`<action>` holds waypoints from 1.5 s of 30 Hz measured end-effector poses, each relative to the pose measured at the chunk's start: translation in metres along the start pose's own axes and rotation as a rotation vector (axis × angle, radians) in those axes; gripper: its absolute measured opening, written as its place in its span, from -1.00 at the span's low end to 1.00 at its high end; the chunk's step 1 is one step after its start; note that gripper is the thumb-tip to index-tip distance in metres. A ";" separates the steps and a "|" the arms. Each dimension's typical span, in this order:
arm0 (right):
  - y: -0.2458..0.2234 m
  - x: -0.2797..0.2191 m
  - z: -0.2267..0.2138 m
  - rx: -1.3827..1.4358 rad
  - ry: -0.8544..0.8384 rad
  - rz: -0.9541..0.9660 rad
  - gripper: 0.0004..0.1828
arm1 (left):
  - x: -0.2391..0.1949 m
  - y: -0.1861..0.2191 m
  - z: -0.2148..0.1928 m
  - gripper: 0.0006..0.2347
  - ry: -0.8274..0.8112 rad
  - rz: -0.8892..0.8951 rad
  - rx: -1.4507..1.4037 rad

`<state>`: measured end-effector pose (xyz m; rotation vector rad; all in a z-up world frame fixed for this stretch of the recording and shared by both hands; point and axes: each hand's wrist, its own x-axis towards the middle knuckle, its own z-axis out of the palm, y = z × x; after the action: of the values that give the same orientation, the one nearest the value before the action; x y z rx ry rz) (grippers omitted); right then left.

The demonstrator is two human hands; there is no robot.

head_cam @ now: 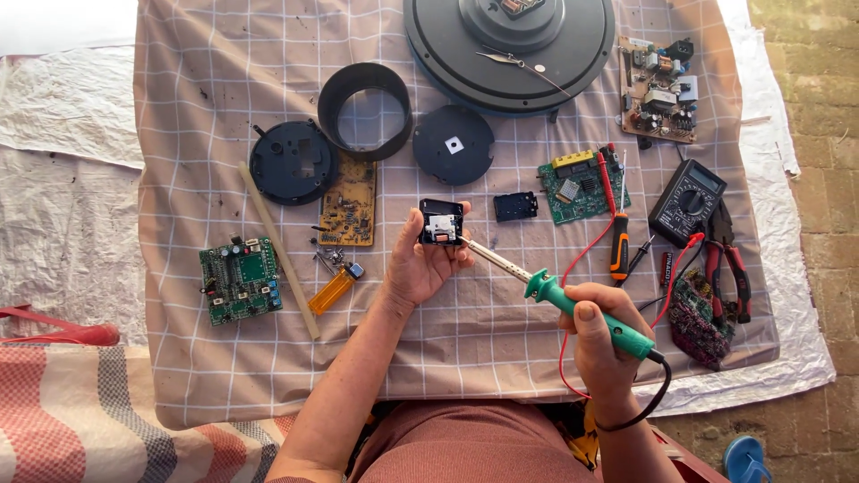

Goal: The person uses a soldering iron to work on a small black electronic component held in their left hand. They then use a multimeter with red and black probes to test the component's connections.

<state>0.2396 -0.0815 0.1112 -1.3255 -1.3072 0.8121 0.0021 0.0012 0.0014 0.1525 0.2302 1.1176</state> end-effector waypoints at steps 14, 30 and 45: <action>-0.001 0.002 0.004 0.042 -0.066 0.000 -0.71 | 0.000 0.000 -0.002 -0.32 -0.036 -0.004 -0.031; -0.005 0.009 0.010 0.116 -0.003 -0.006 -0.77 | 0.009 -0.008 -0.036 -0.26 -0.055 -0.016 -0.018; 0.024 0.091 -0.064 -0.024 0.329 -0.159 -0.79 | 0.006 -0.005 -0.026 -0.25 -0.051 -0.013 0.048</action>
<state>0.3219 -0.0037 0.1202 -1.2926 -1.1447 0.4480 0.0018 0.0048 -0.0256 0.2216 0.2121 1.0943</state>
